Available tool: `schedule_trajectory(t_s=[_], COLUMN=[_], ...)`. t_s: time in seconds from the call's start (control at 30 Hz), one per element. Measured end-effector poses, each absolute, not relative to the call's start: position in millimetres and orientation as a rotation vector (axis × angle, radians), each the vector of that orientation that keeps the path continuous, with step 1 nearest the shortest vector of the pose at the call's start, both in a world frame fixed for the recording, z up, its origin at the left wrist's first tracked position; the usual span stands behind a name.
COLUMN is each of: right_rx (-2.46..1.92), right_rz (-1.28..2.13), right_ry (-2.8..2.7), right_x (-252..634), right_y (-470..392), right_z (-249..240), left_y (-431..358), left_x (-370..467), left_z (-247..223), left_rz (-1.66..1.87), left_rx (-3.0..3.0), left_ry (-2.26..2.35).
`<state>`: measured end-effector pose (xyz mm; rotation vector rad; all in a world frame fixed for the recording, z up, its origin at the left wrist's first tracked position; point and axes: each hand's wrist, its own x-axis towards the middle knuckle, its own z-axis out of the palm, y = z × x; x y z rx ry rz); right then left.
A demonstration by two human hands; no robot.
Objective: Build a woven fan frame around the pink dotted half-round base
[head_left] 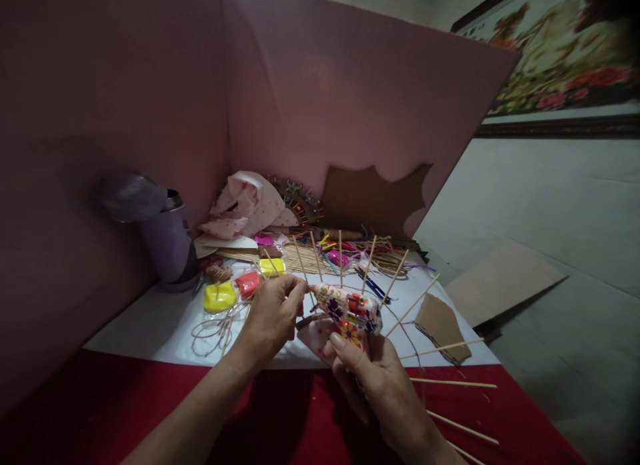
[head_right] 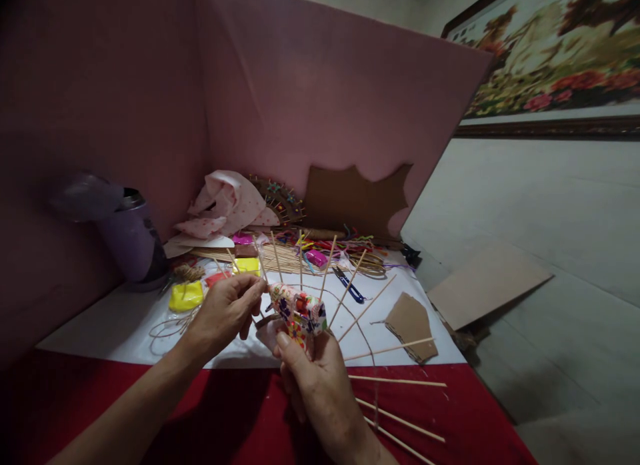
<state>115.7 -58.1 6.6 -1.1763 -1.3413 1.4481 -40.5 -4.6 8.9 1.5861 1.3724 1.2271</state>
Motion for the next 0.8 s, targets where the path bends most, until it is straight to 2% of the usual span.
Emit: schedule_trajectory(t_s=[0.8], right_rx=[-1.168], right_rz=[1.474], right_ry=[-1.298], right_x=[112.7], right_y=[-55.3], right_z=[2.4], left_y=[-4.1], left_x=[-40.6], left_z=[7.8], left_rz=[1.233], left_rx=[1.577], left_ry=[1.37])
